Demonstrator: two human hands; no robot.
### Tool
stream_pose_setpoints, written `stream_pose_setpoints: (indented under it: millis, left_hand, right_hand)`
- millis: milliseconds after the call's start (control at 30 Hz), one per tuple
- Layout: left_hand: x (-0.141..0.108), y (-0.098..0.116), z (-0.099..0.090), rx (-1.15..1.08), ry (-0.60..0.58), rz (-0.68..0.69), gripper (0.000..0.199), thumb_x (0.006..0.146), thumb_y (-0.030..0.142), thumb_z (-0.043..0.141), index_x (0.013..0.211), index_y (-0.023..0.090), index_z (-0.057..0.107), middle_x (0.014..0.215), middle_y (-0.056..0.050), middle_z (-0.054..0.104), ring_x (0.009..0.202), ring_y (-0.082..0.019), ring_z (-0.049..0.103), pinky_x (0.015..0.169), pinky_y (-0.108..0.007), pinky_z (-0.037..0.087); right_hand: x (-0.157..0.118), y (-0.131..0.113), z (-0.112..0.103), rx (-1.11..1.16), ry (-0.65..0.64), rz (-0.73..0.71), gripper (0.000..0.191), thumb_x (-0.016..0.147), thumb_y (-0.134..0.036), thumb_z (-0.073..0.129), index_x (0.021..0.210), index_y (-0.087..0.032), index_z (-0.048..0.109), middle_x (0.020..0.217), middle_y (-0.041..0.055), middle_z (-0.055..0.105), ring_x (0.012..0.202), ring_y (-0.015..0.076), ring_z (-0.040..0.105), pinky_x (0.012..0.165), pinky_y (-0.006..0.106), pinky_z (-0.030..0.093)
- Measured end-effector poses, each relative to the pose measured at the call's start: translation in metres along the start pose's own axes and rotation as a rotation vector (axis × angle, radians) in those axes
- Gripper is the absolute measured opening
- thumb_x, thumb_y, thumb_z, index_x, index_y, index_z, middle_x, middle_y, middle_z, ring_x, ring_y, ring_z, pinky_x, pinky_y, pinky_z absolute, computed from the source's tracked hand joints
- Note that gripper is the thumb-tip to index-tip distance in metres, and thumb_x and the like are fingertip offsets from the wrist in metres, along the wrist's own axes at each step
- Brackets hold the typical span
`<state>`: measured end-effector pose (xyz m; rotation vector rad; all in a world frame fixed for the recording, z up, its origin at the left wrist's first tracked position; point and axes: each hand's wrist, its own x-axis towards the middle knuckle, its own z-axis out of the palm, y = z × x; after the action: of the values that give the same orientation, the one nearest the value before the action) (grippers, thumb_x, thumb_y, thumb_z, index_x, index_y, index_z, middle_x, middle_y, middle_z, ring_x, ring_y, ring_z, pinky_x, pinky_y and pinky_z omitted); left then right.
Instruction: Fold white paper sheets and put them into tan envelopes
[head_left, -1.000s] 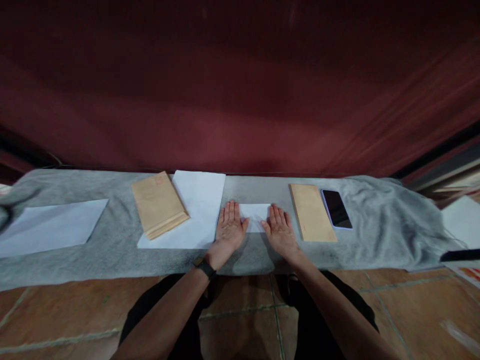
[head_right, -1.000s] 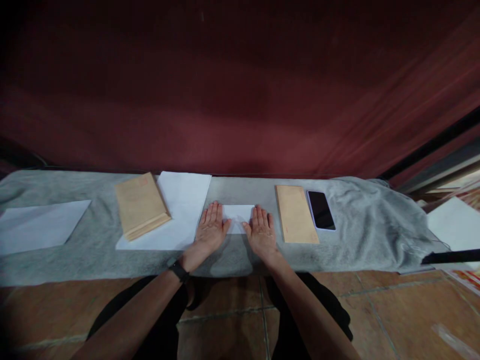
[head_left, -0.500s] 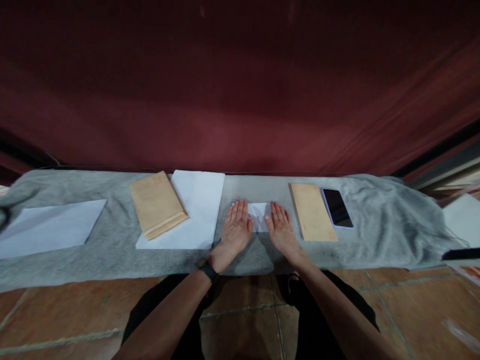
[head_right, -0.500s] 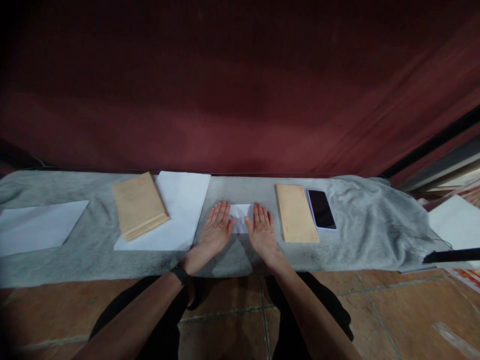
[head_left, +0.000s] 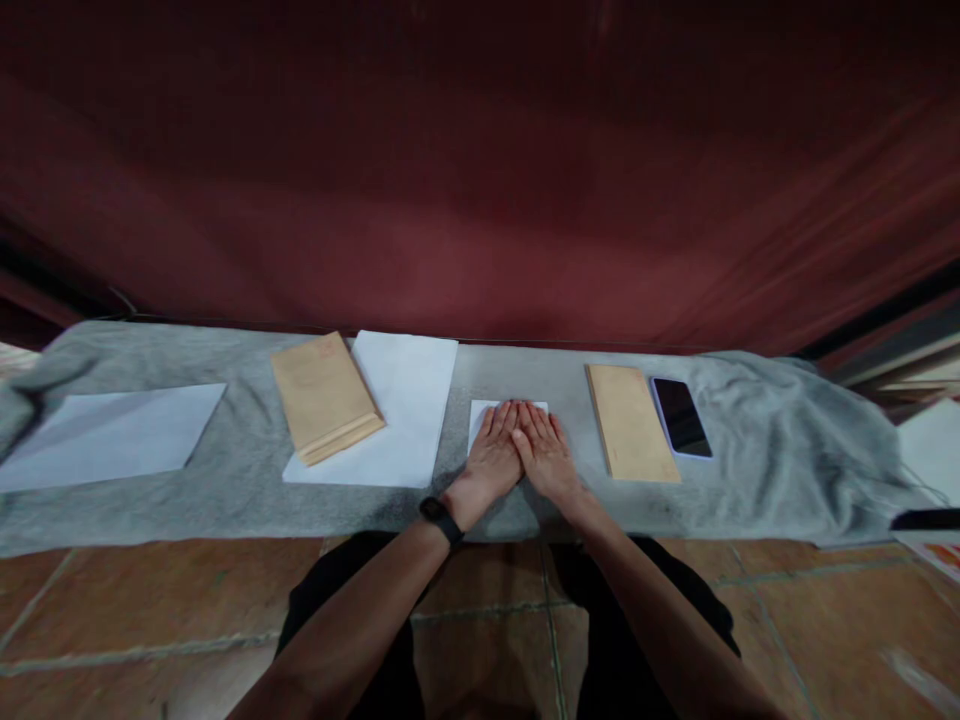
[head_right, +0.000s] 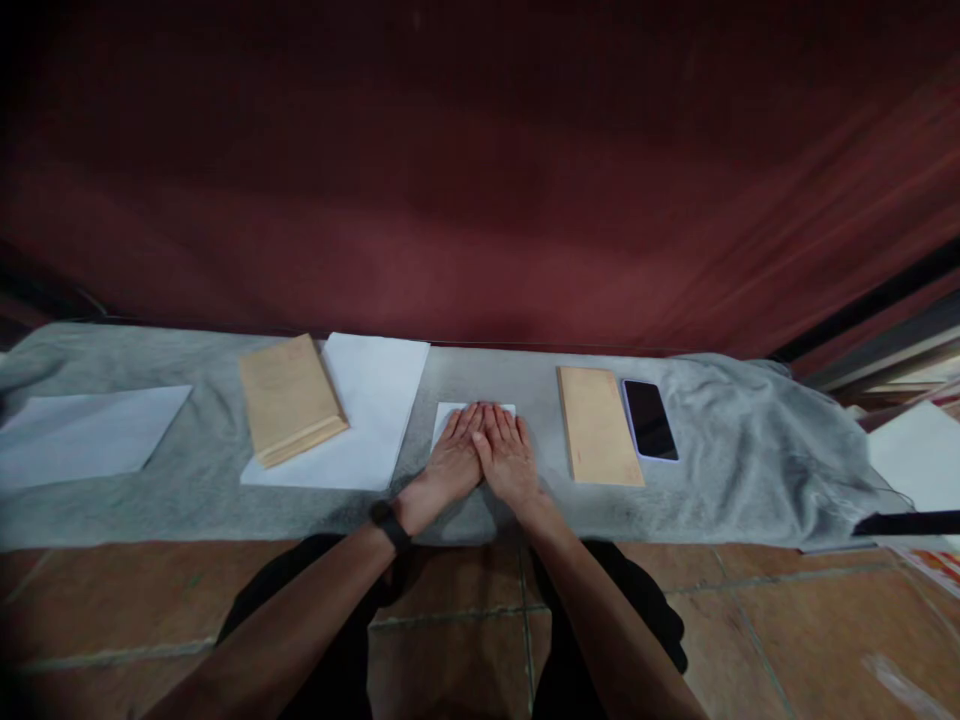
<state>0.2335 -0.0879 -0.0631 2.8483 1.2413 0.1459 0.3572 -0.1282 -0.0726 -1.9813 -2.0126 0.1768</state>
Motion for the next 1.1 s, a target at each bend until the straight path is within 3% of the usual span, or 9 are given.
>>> stream_pose_setpoints:
  millis: [300, 600, 1100]
  left_hand:
    - [-0.006, -0.006, 0.001, -0.035, 0.036, -0.032, 0.064, 0.104, 0.041, 0.035, 0.157, 0.005, 0.033, 0.166, -0.018, 0.032, 0.156, -0.029, 0.023, 0.129, -0.05, 0.014]
    - [-0.008, -0.005, 0.001, -0.055, 0.04, -0.058, 0.066, 0.103, 0.047, 0.035, 0.157, 0.009, 0.036, 0.167, -0.016, 0.031, 0.157, -0.029, 0.022, 0.129, -0.05, 0.015]
    - [-0.011, -0.005, 0.003, -0.081, 0.065, -0.078, 0.07, 0.103, 0.053, 0.036, 0.157, 0.009, 0.034, 0.166, -0.017, 0.031, 0.157, -0.028, 0.02, 0.128, -0.049, 0.018]
  right_hand:
    - [0.0, 0.02, 0.002, -0.099, 0.022, 0.037, 0.066, 0.108, -0.045, 0.013, 0.158, -0.007, 0.036, 0.166, 0.0153, 0.031, 0.154, 0.029, 0.028, 0.125, 0.05, 0.019]
    - [-0.002, 0.034, 0.009, -0.121, 0.058, 0.032, 0.066, 0.108, -0.047, 0.015, 0.161, -0.009, 0.028, 0.166, 0.0177, 0.031, 0.154, 0.0293, 0.028, 0.124, 0.053, 0.02]
    - [-0.007, 0.041, 0.004, -0.162, 0.082, 0.021, 0.064, 0.108, -0.044, 0.021, 0.159, -0.006, 0.033, 0.165, 0.0183, 0.033, 0.152, 0.0306, 0.032, 0.123, 0.052, 0.023]
